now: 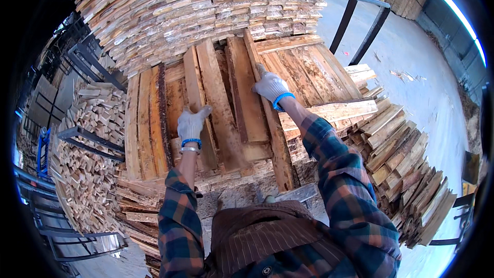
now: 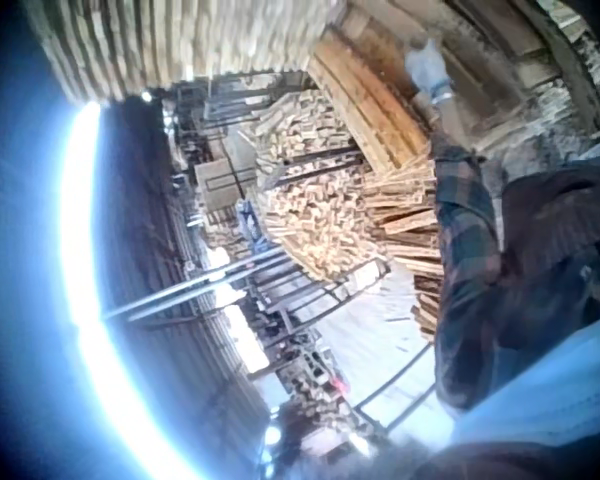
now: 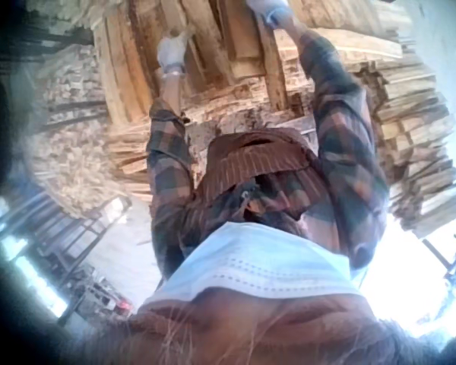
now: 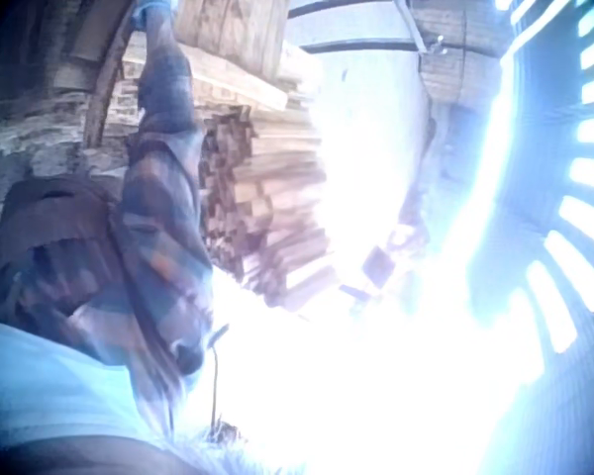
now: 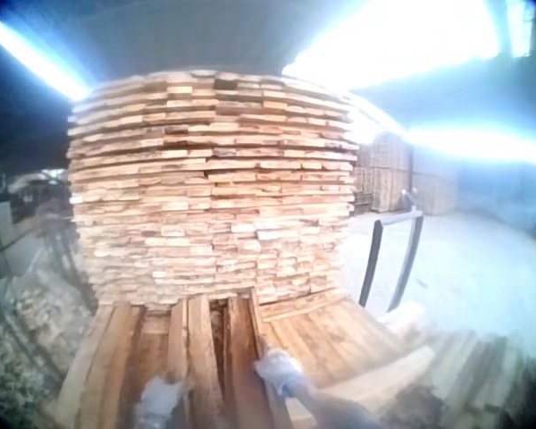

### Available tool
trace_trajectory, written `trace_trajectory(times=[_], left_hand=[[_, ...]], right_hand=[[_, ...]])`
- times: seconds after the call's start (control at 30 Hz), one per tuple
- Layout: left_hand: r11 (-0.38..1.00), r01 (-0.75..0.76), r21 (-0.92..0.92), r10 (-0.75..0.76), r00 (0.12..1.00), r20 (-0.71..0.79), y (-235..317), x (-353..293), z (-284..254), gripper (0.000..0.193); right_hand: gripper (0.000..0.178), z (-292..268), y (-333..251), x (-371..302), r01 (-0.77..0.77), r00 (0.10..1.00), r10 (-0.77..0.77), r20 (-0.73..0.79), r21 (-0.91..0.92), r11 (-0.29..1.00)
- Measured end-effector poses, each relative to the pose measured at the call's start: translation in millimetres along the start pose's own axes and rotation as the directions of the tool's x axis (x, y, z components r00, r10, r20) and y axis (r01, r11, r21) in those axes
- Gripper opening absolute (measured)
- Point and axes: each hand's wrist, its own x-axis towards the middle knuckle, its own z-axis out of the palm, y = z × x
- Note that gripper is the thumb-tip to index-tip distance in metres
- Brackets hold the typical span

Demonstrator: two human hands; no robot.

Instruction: The person repeatedly picks up wooden planks from a large pile and places them onto a growing stack. They handle the planks one at a time, aligning them carefully to build a neat pile in a warehouse setting.

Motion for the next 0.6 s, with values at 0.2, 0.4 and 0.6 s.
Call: trace_trajectory(times=[0.2,0.4,0.6], left_hand=[[0.996,-0.056,0.068,0.071,0.969,-0.238,-10,-6,-20,0.086],[0.837,-0.076,0.542,0.179,0.974,-0.139,-50,-6,-10,0.067],[0.969,-0.120,0.216,0.165,0.965,-0.205,-21,-10,-13,0.080]], right_hand=[[0.076,-13,45,3,0.123,0.991,-0.112,-0.069,0.172,0.977],[0.071,-76,158,3,0.074,0.991,-0.107,-0.077,-0.347,0.935],[0.074,-45,64,-13,0.186,0.971,-0.197,-0.135,-0.095,0.978]])
